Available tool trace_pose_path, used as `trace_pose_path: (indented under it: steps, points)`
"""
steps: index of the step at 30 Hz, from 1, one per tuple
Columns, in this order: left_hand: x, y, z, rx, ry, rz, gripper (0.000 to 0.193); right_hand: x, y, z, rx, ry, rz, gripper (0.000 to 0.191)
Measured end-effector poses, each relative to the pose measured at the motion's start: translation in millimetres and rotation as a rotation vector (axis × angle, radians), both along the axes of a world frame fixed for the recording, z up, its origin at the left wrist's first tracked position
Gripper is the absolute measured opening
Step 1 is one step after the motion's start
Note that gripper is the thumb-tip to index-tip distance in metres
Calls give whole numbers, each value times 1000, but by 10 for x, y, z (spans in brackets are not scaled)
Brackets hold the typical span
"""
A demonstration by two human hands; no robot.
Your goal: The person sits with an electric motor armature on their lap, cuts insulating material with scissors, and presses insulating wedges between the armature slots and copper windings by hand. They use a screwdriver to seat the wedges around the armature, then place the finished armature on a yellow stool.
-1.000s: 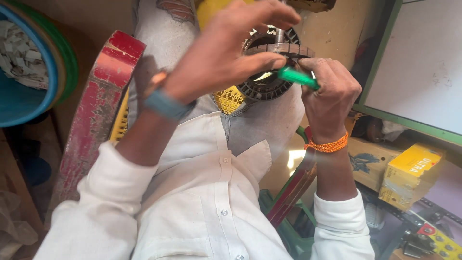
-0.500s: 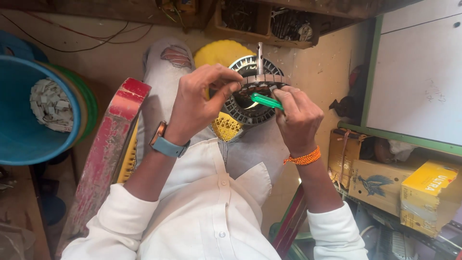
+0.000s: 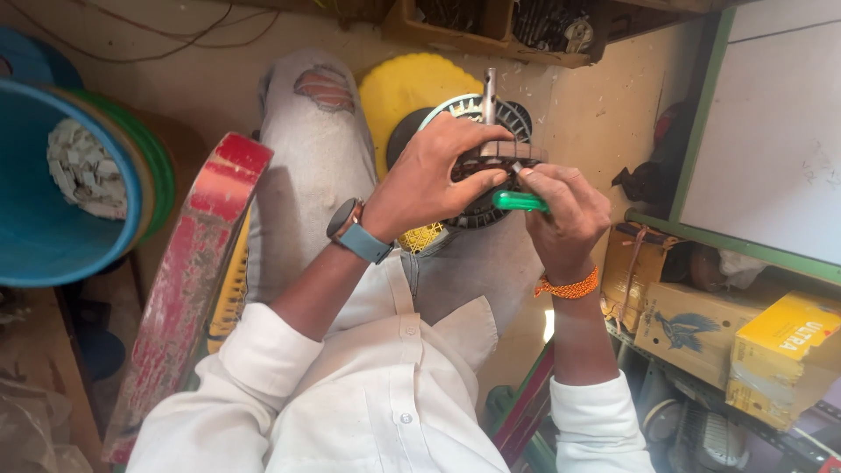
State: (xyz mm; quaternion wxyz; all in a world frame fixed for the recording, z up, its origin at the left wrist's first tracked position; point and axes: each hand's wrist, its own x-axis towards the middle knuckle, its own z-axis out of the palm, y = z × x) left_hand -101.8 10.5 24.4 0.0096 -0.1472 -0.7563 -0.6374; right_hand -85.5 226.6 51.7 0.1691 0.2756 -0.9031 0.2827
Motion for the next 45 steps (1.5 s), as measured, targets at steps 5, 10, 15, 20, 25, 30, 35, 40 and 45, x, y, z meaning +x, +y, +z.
trace_pose_path:
  steps: [5, 10, 15, 20, 25, 30, 35, 40, 45]
  points:
    - [-61, 101, 9, -14, -127, -1, 32, -47, 9, 97, 91, 14, 31, 29]
    - [-115, 193, 11, -41, -376, -9, 27, -75, 15, 245, 199, -84, 40, 34]
    - [-144, 202, -3, -55, -294, -6, 29, -136, -35, 359, 285, -141, 37, 33]
    - [-154, 178, -51, -22, -269, -3, 32, -164, -117, 412, 324, -184, 10, 31]
    - [-144, 176, -70, -22, -266, 5, 28, -219, -142, 462, 326, -229, 8, 27]
    - [-136, 164, -52, 5, -227, 26, 29, -223, -166, 471, 312, -229, 1, 26]
    - [-148, 141, -40, 1, -216, 14, 29, -155, -229, 416, 322, -149, -47, 27]
    - [-111, 118, -68, 2, -209, 8, 29, -121, -267, 441, 379, -123, -64, 33]
    - [-84, 57, -151, 47, -39, 39, 43, -102, -339, 482, 398, -137, -78, 34]
